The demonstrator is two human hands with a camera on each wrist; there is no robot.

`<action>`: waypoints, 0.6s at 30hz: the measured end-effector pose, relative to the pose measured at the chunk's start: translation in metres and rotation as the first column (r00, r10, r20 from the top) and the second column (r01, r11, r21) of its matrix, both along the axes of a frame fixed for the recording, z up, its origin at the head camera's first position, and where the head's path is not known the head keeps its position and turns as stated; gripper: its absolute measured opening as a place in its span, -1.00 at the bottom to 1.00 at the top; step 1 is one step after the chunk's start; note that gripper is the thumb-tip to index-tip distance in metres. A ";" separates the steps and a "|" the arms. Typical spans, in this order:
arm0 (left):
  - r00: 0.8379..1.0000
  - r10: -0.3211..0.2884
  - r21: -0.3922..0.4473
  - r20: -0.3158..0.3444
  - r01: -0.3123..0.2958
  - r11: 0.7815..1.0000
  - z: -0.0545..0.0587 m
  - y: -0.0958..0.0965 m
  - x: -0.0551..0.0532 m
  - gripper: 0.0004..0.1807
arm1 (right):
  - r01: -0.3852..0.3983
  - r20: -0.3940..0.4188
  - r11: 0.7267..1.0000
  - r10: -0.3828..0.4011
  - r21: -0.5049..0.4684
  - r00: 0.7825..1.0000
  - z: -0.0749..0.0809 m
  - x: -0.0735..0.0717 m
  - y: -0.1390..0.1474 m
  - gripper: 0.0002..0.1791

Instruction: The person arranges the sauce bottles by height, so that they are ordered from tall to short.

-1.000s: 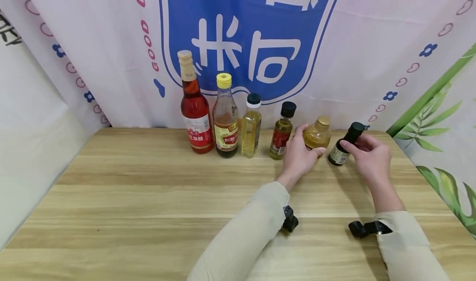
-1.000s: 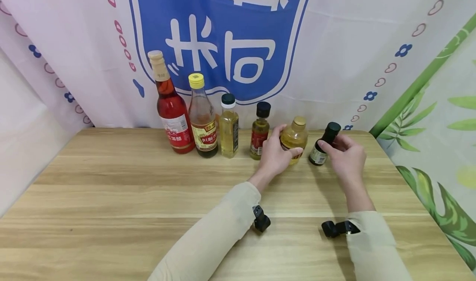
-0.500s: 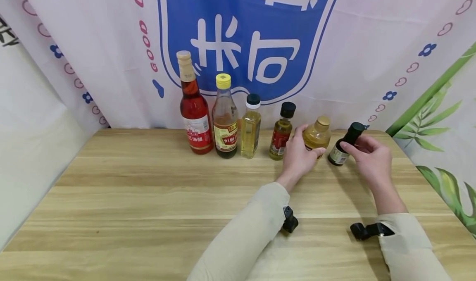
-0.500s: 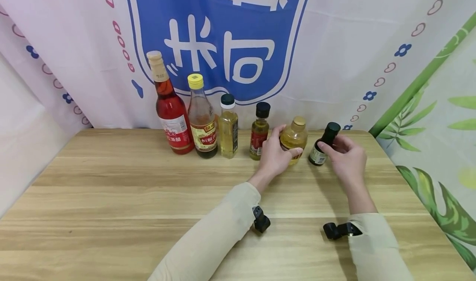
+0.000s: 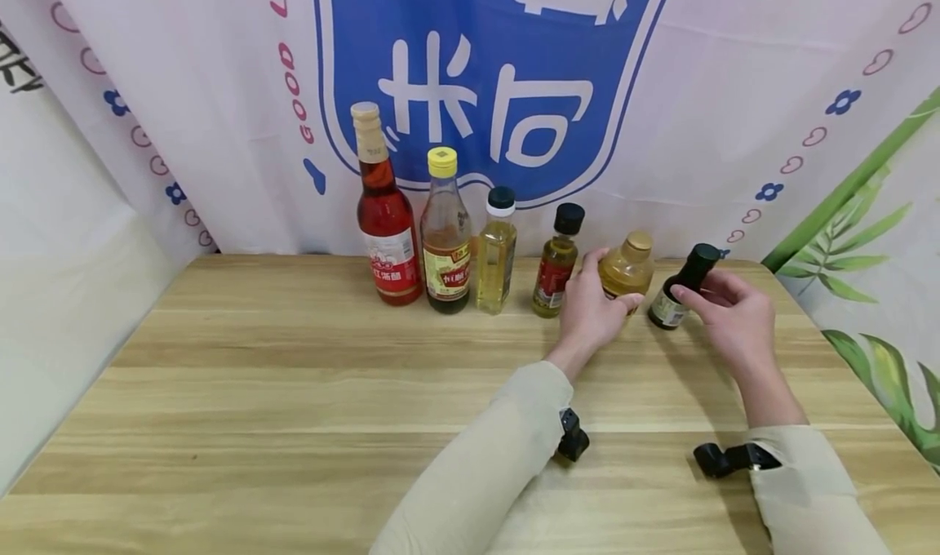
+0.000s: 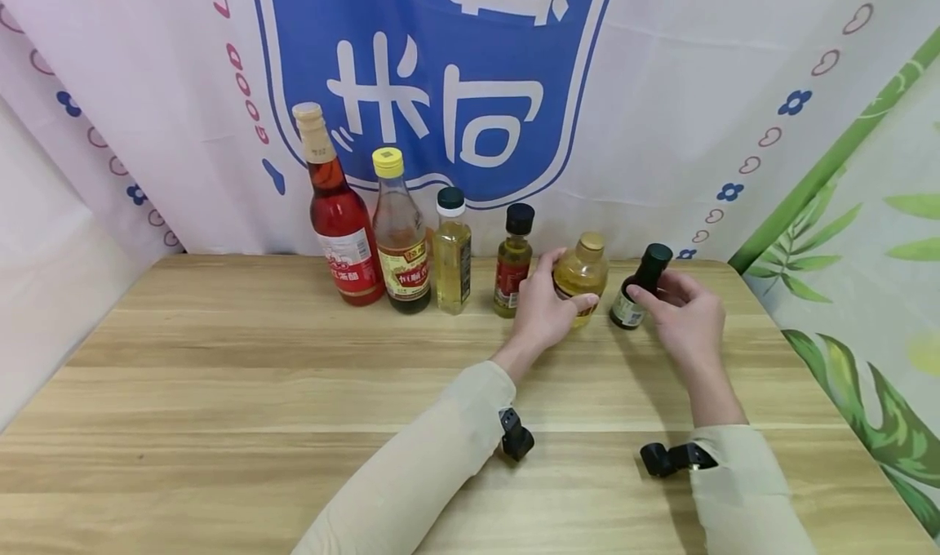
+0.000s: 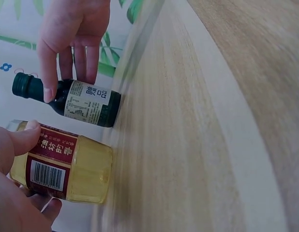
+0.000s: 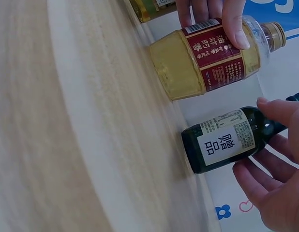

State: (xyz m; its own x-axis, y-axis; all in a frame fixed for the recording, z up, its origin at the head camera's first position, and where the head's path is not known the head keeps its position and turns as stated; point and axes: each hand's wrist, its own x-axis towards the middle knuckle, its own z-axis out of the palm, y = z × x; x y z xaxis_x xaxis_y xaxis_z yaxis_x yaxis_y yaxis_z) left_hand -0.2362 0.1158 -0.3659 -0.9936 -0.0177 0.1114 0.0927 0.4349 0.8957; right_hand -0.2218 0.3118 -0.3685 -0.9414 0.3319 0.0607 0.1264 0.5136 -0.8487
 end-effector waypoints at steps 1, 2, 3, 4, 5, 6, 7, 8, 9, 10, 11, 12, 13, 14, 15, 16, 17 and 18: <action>1.000 -0.002 -0.004 0.000 0.002 1.000 0.000 0.000 0.000 -0.12 | 0.001 0.002 1.000 -0.001 0.001 1.000 0.000 0.000 0.000 -0.25; 1.000 -0.005 -0.008 0.000 0.005 1.000 0.000 0.000 0.000 -0.12 | 0.004 -0.001 1.000 -0.004 0.001 1.000 0.001 0.000 0.000 -0.23; 1.000 -0.007 -0.014 0.000 0.007 1.000 0.000 0.000 0.000 -0.12 | 0.006 -0.001 1.000 -0.006 -0.001 1.000 0.003 0.000 -0.001 -0.20; 1.000 -0.010 -0.023 -0.002 0.010 1.000 0.000 0.000 0.000 -0.12 | 0.011 -0.006 1.000 -0.011 -0.009 1.000 0.004 0.001 -0.001 -0.18; 1.000 -0.015 -0.032 -0.002 0.015 0.999 0.000 0.000 0.000 -0.11 | 0.016 -0.016 1.000 -0.016 -0.018 1.000 0.006 0.001 -0.002 -0.17; 1.000 -0.022 -0.038 -0.002 0.022 0.999 0.000 0.000 0.000 -0.11 | 0.023 -0.028 0.999 -0.024 -0.028 0.999 0.009 0.002 -0.002 -0.16; 1.000 -0.030 -0.042 0.000 0.030 0.999 0.000 0.000 0.001 -0.10 | 0.030 -0.043 0.999 -0.032 -0.033 0.999 0.012 0.003 -0.001 -0.15; 0.999 -0.036 -0.045 0.006 0.036 0.998 0.000 0.000 0.001 -0.08 | 0.037 -0.060 0.999 -0.039 -0.040 0.997 0.015 0.005 -0.001 -0.14; 0.999 -0.041 -0.047 0.009 0.042 0.998 0.000 -0.001 0.002 -0.05 | 0.045 -0.071 0.998 -0.048 -0.045 0.996 0.019 0.007 -0.001 -0.13; 0.999 -0.046 -0.043 0.015 0.047 0.998 0.001 -0.002 0.004 -0.02 | 0.056 -0.088 0.997 -0.060 -0.054 0.994 0.023 0.008 -0.001 -0.13; 0.998 -0.048 -0.031 0.027 0.049 0.998 0.002 -0.003 0.006 0.00 | 0.065 -0.102 0.996 -0.070 -0.054 0.992 0.027 0.011 0.000 -0.12; 0.998 -0.050 -0.020 0.035 0.051 0.999 0.003 -0.005 0.009 0.03 | 0.080 -0.113 0.995 -0.086 -0.051 0.990 0.031 0.013 0.000 -0.11; 0.998 -0.050 -0.012 0.042 0.050 0.999 0.004 -0.007 0.014 0.05 | 0.095 -0.127 0.994 -0.101 -0.050 0.987 0.036 0.015 0.000 -0.11; 0.998 -0.051 0.000 0.043 0.051 0.999 0.005 -0.009 0.019 0.05 | 0.114 -0.139 0.992 -0.120 -0.050 0.983 0.041 0.018 0.000 -0.12; 0.998 -0.055 0.010 0.043 0.054 0.998 0.007 -0.013 0.026 0.02 | 0.129 -0.150 0.990 -0.135 -0.048 0.979 0.045 0.020 -0.001 -0.12; 0.997 -0.066 0.019 0.042 0.065 0.998 0.009 -0.018 0.033 -0.02 | 0.142 -0.161 0.989 -0.147 -0.042 0.976 0.050 0.023 -0.003 -0.12; 0.996 -0.081 0.016 0.039 0.080 0.997 0.012 -0.025 0.042 -0.06 | 0.150 -0.171 0.988 -0.153 -0.029 0.973 0.054 0.026 -0.005 -0.12; 0.994 -0.104 0.001 0.027 0.104 0.995 0.015 -0.033 0.051 -0.11 | 0.155 -0.185 0.988 -0.155 -0.017 0.970 0.057 0.028 -0.008 -0.13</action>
